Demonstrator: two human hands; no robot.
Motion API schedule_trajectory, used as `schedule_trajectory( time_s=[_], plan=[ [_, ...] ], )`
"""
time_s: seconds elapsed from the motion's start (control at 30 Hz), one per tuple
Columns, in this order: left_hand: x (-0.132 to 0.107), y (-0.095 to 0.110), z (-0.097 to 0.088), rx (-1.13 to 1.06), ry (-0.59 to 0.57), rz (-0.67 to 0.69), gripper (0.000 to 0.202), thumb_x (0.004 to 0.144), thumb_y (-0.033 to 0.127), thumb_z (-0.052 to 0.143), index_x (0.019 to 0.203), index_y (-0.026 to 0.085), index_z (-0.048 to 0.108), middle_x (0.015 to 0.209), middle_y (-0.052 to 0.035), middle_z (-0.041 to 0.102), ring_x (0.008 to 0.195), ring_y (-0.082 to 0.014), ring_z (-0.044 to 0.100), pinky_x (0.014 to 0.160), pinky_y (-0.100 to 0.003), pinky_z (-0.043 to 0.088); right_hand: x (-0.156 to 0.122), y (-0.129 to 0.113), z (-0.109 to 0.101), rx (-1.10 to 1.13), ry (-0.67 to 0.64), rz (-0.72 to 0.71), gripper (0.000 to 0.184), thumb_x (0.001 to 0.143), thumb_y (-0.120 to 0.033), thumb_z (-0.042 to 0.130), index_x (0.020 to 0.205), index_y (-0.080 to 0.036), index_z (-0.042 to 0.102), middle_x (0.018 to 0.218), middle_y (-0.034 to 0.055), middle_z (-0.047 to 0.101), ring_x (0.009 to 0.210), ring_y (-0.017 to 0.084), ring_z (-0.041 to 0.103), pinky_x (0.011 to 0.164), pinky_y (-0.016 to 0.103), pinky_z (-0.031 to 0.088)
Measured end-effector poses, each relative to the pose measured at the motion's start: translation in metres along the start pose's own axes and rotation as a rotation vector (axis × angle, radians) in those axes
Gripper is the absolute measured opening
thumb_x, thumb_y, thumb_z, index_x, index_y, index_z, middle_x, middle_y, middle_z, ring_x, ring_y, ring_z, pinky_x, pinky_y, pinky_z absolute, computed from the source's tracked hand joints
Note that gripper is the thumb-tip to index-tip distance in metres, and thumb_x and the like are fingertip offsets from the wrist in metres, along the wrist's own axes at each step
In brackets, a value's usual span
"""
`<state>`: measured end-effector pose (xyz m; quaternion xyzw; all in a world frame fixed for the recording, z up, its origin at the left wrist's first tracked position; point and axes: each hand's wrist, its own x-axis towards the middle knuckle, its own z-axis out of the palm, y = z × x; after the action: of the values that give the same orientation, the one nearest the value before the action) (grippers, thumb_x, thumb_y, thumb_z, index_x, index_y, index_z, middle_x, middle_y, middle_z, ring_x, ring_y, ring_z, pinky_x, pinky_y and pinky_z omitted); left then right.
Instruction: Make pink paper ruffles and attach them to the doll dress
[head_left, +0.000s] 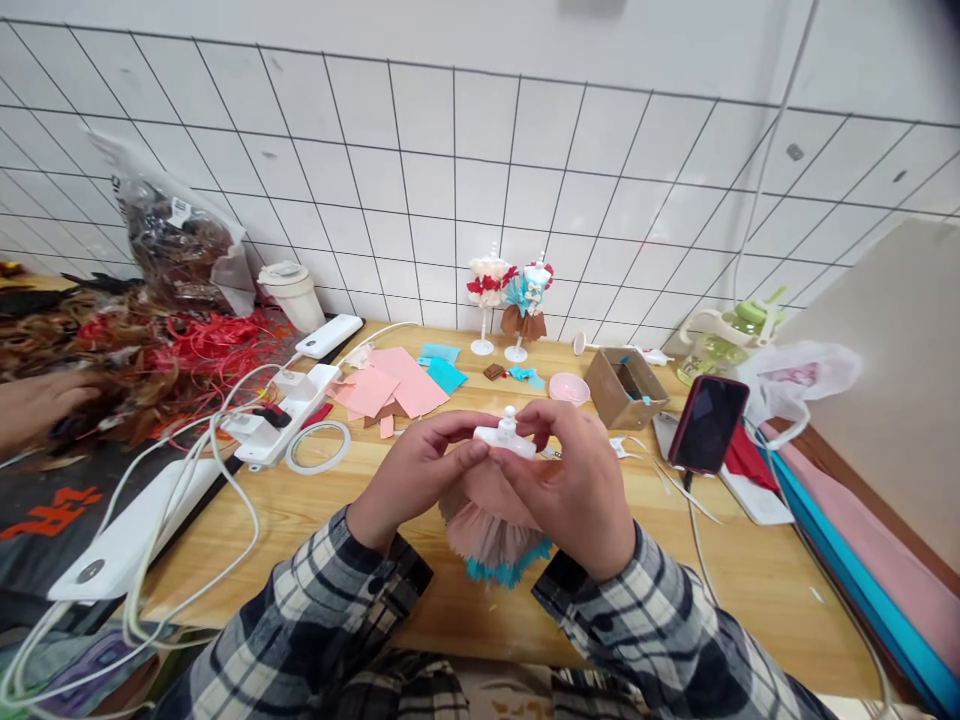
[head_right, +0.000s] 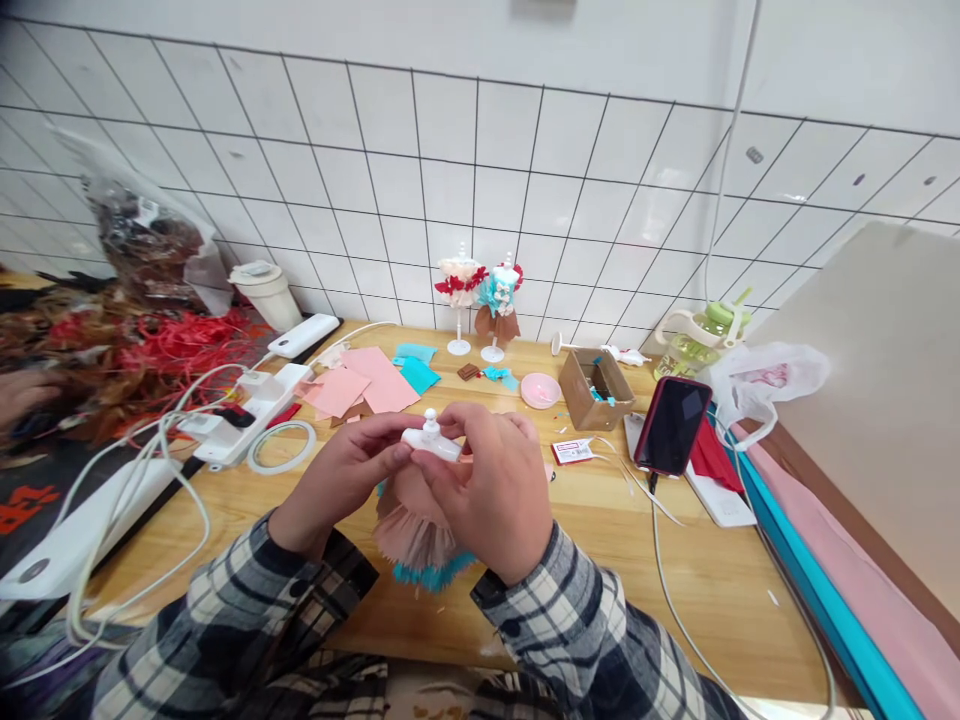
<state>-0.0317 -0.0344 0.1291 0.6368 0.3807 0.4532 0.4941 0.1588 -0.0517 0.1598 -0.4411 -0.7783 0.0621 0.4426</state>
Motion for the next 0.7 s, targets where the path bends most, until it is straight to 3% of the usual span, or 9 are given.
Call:
schedule_trajectory(
  time_s=[0.17, 0.37, 0.53, 0.7],
  plan=[
    [0.008, -0.008, -0.008, -0.070, 0.032, -0.054, 0.041, 0.078, 0.047, 0.070, 0.109, 0.020, 0.070, 0.113, -0.0092, 0.071, 0.106, -0.0287, 0.063, 0.087, -0.037, 0.051, 0.000, 0.005, -0.026, -0.041, -0.141, -0.047, 0.057, 0.077, -0.056, 0.068, 0.118, -0.019, 0.054, 0.109, 0.0098, 0.067, 0.091, 0.024, 0.061, 0.082, 0.040, 0.041],
    [0.014, -0.016, -0.015, -0.276, -0.041, -0.090, 0.048, 0.077, 0.042, 0.073, 0.118, 0.019, 0.062, 0.109, -0.0101, 0.072, 0.098, -0.0244, 0.068, 0.080, -0.031, 0.052, 0.005, 0.010, -0.041, -0.052, -0.330, -0.025, 0.013, 0.085, -0.037, 0.066, 0.085, -0.024, 0.067, 0.086, 0.0004, 0.070, 0.083, 0.020, 0.060, 0.076, 0.036, 0.037],
    [0.016, -0.026, -0.015, -0.429, -0.066, -0.116, 0.041, 0.074, 0.043, 0.076, 0.102, 0.017, 0.063, 0.101, -0.0099, 0.074, 0.091, -0.0232, 0.070, 0.079, -0.032, 0.053, 0.009, 0.013, -0.035, 0.007, -0.356, -0.023, 0.009, 0.085, -0.030, 0.067, 0.079, -0.024, 0.070, 0.076, -0.0011, 0.070, 0.074, 0.016, 0.061, 0.072, 0.032, 0.037],
    [0.013, -0.025, -0.018, -0.510, -0.053, -0.164, 0.041, 0.072, 0.043, 0.078, 0.100, 0.018, 0.062, 0.095, -0.0081, 0.075, 0.089, -0.0228, 0.071, 0.079, -0.033, 0.054, 0.011, 0.007, -0.031, 0.106, -0.369, -0.094, 0.004, 0.087, -0.023, 0.065, 0.085, -0.023, 0.069, 0.073, -0.0026, 0.070, 0.069, 0.013, 0.061, 0.073, 0.031, 0.039]
  ],
)
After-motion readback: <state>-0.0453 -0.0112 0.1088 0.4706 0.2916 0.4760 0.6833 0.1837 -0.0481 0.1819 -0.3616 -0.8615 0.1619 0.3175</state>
